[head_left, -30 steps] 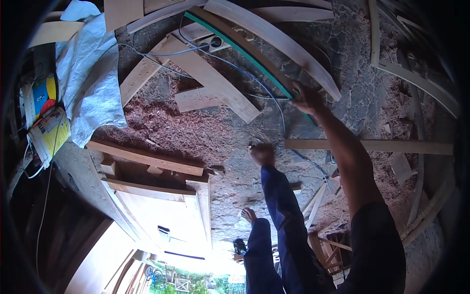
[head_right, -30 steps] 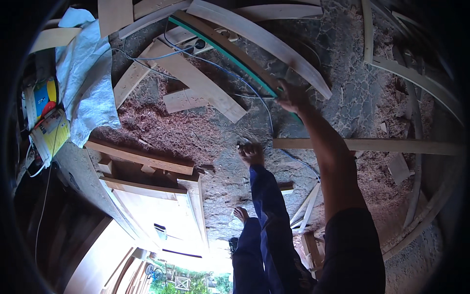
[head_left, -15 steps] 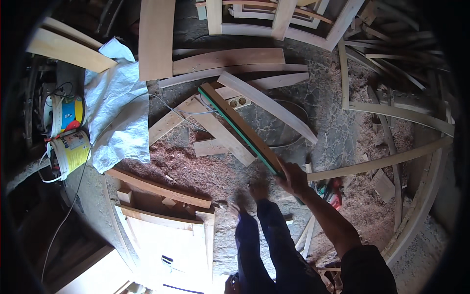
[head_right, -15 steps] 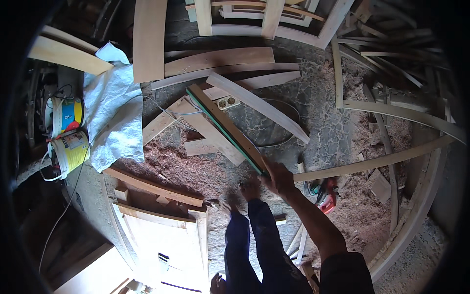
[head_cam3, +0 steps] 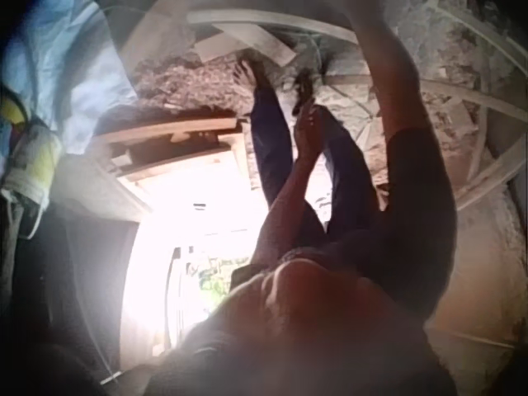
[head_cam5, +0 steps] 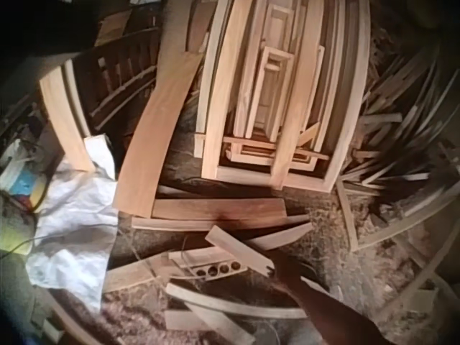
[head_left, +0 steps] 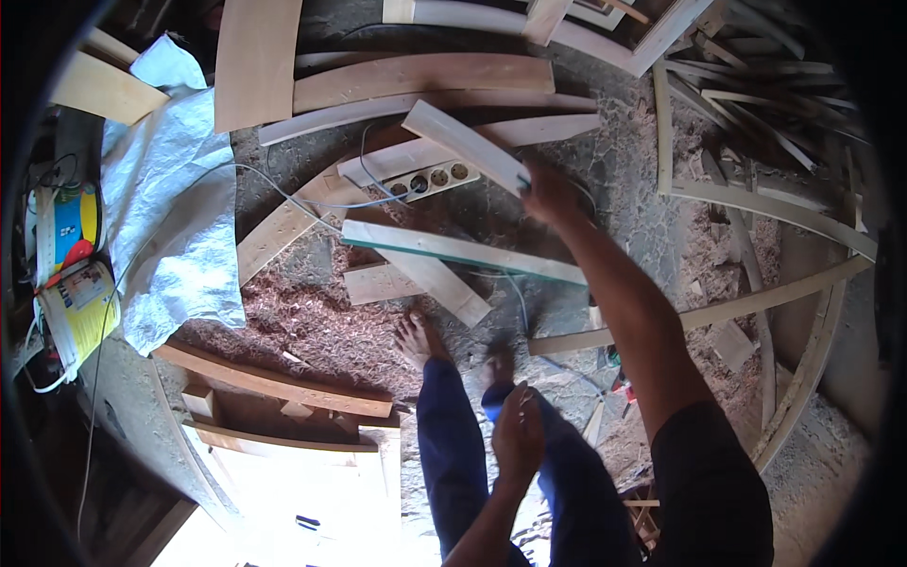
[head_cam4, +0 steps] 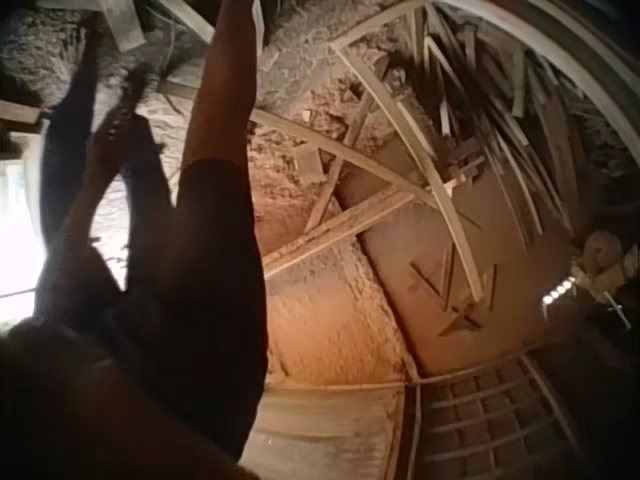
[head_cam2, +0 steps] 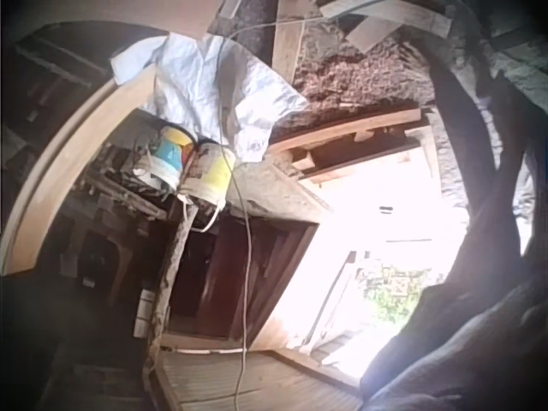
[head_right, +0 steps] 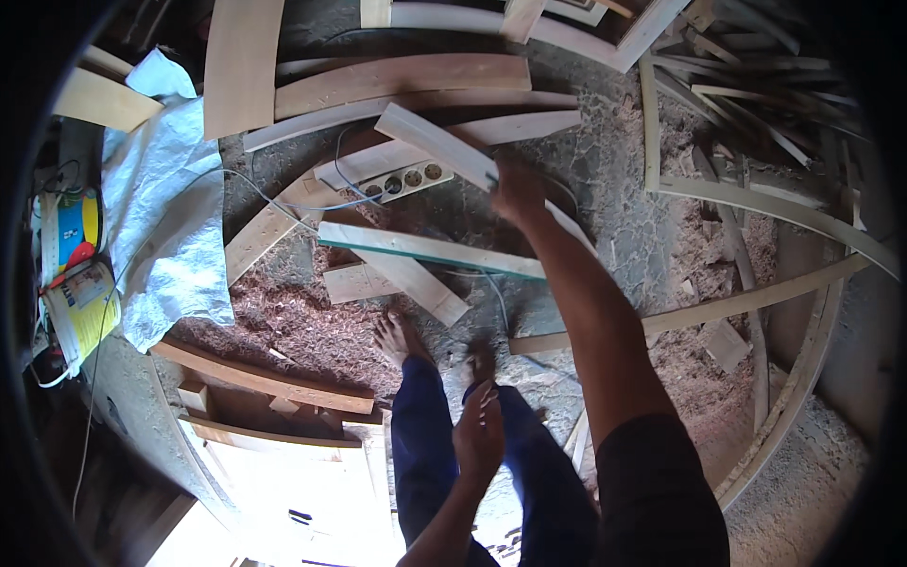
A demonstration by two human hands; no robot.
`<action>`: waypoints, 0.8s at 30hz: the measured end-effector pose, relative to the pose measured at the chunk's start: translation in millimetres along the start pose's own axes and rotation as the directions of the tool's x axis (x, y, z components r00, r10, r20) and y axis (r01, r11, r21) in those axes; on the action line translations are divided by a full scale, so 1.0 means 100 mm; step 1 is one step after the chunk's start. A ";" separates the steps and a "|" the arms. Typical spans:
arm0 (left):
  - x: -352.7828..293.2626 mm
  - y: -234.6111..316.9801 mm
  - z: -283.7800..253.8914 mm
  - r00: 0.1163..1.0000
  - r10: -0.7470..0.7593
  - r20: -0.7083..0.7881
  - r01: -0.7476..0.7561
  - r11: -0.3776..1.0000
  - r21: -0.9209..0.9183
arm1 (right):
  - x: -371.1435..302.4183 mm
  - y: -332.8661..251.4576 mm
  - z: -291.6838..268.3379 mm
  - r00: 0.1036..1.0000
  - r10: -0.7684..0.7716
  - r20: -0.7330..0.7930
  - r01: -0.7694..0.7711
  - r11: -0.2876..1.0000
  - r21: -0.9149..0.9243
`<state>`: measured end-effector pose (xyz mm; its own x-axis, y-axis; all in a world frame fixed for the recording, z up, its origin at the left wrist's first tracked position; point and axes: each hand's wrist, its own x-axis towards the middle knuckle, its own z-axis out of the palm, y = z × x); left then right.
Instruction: The person hammers nails into a wooden frame using a hammer and metal ruler. They then measure and mark a large plywood sheet with a pencil and square, and cut a wooden plank with a hand saw. The person continues to measure and mark the plank for further assembly.
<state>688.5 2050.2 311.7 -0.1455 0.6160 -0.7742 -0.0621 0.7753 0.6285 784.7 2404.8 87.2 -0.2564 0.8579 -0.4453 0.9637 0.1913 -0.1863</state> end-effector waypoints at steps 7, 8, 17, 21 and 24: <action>0.26 -0.14 -0.08 0.940 -0.306 0.150 0.314 0.602 -0.734 | 0.43 -0.06 0.33 0.990 0.032 -0.141 -0.028 0.999 0.029; 0.28 -0.15 -0.09 0.935 -0.321 0.148 0.318 0.580 -0.750 | 0.40 -0.06 0.37 0.985 0.011 -0.170 -0.002 0.999 0.053; 0.49 0.03 -0.05 0.909 -0.363 0.205 0.364 0.452 -0.815 | -0.34 -0.29 0.23 0.811 -0.145 0.567 0.105 0.989 0.103; 0.59 0.14 -0.05 0.897 -0.384 0.217 0.382 0.432 -0.817 | -0.25 -0.47 0.28 0.717 -0.241 0.654 0.250 0.965 0.082; 0.65 0.21 -0.11 0.899 -0.380 0.216 0.375 0.418 -0.827 | 0.25 -0.83 0.12 0.854 -0.282 0.437 0.248 0.960 0.134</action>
<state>666.9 2105.3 275.5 0.1061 0.2895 -0.9513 -0.8974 0.4398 0.0338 697.4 2404.5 81.1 -0.5230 0.4705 -0.7107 0.8512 0.3321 -0.4065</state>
